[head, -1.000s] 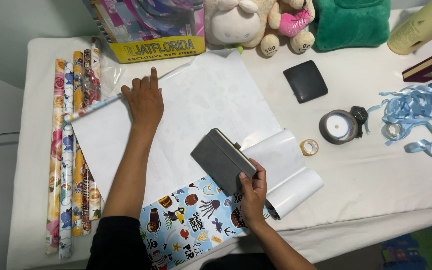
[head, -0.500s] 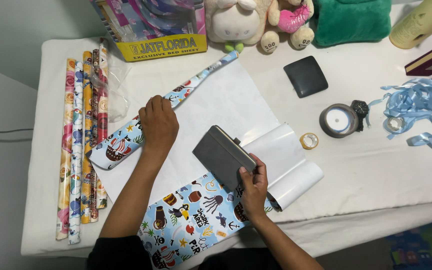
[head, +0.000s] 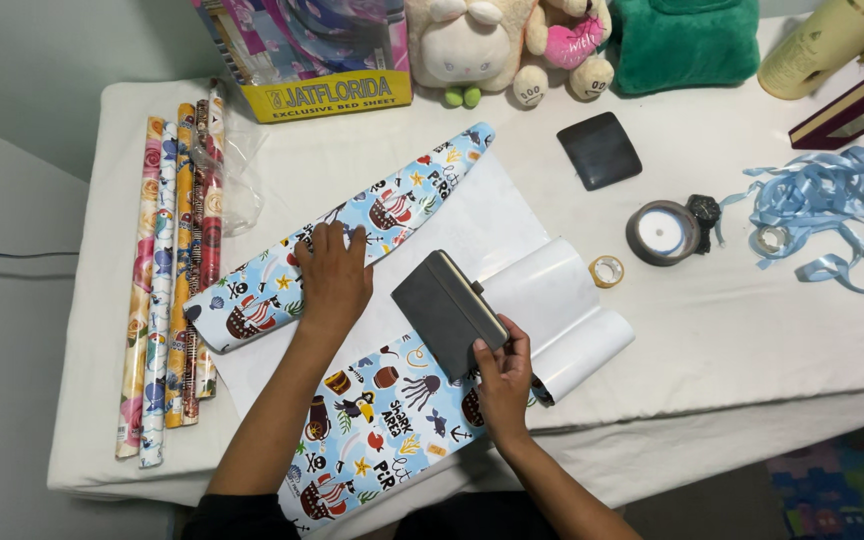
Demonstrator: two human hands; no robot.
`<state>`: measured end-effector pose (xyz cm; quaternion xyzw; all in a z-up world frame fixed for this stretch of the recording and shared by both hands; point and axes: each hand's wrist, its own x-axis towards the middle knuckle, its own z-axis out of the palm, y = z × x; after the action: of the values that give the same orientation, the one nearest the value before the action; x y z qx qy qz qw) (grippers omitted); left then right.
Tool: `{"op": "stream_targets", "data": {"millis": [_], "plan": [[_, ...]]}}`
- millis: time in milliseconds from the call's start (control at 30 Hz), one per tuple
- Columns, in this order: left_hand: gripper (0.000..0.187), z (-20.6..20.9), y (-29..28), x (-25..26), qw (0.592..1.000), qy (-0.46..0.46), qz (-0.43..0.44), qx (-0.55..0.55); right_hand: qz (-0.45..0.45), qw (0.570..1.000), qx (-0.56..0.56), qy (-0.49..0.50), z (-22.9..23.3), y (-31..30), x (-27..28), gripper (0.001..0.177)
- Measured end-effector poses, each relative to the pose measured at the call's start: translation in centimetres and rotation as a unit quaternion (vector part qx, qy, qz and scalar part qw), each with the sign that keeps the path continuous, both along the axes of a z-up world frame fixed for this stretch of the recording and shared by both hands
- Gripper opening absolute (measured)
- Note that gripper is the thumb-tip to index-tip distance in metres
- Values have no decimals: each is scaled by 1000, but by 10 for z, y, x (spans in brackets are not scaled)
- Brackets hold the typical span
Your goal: The person cuts a sheet of pirate-themed wrapping paper using scissors. They fold the paper, place a gray wallet on it to measure size, then trim the paper along the edges. The person continues cutting the paper into a rectangular shape suitable for wrapping.
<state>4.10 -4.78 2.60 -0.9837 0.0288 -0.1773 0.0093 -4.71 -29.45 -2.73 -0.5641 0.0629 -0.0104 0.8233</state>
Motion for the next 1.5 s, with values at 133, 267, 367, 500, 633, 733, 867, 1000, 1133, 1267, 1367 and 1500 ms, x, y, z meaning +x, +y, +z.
{"op": "stream_targets", "data": {"millis": [133, 267, 367, 500, 633, 733, 867, 1000, 1133, 1267, 1367, 1500], "plan": [[64, -11, 2, 6, 999, -25, 33, 26, 15, 1000, -11, 16, -3, -5, -21, 50], [87, -16, 21, 9, 997, 13, 46, -59, 22, 997, -4, 74, -13, -4, -33, 54], [99, -12, 26, 10, 991, 80, 66, -85, 5, 1000, -15, 16, -16, 1, -25, 50], [105, 1, 24, 10, 989, 114, 91, -23, 0, 1000, -20, -22, -11, 8, -8, 48], [106, 15, 20, 3, 981, 157, 104, -42, -4, 999, -5, -32, -10, 15, 0, 49], [112, 30, 22, 0, 971, 196, 119, -72, -1, 999, -5, -45, -12, 18, 7, 49], [128, 51, 27, -4, 954, 250, 132, -100, 4, 999, -23, -36, -14, 16, 8, 50], [132, 61, 36, -8, 946, 256, 143, -138, 6, 999, -50, -7, -16, 10, 6, 51], [104, 61, 39, -12, 950, 248, 129, -139, 6, 999, -22, -25, -13, 6, 11, 50], [74, 66, 43, -14, 937, 261, 122, -199, 8, 999, -14, -38, -8, 5, 18, 50], [65, 72, 47, -14, 941, 236, 109, -217, 8, 999, -14, -42, -3, 5, 25, 49], [58, 76, 47, -16, 931, 196, 154, -266, 19, 997, -14, -72, 4, 4, 35, 48]]}}
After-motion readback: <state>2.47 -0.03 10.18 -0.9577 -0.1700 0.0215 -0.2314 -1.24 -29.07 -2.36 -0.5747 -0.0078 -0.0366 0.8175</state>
